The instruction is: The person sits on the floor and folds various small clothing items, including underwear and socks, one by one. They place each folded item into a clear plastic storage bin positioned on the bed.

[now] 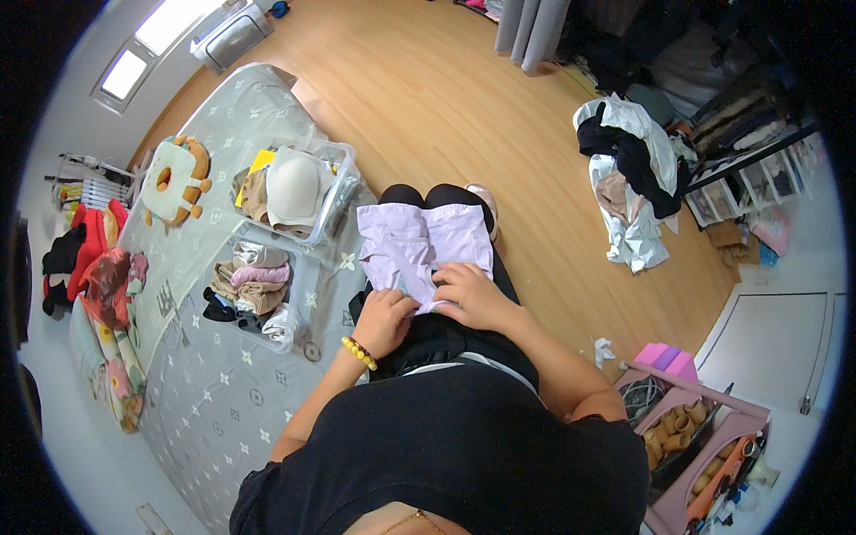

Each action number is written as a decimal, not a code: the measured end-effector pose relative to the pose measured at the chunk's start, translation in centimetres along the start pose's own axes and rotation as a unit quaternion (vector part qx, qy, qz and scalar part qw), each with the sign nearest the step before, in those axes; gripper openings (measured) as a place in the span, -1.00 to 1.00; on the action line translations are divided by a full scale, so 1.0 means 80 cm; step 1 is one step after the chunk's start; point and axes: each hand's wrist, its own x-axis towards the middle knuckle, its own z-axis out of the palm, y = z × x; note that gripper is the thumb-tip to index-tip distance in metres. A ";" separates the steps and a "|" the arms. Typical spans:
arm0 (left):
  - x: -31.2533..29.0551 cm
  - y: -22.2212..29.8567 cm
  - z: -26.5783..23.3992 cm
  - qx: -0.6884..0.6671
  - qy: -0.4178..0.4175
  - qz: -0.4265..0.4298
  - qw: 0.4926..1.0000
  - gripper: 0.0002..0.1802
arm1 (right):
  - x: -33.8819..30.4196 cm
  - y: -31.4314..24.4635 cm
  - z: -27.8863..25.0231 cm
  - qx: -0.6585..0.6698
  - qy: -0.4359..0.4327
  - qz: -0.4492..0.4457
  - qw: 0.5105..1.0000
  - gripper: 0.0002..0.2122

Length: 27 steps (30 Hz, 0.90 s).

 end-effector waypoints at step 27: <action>0.020 -0.029 -0.015 -0.027 -0.023 0.087 0.996 -0.12 | -0.004 0.033 -0.037 0.074 -0.028 0.053 0.995 -0.42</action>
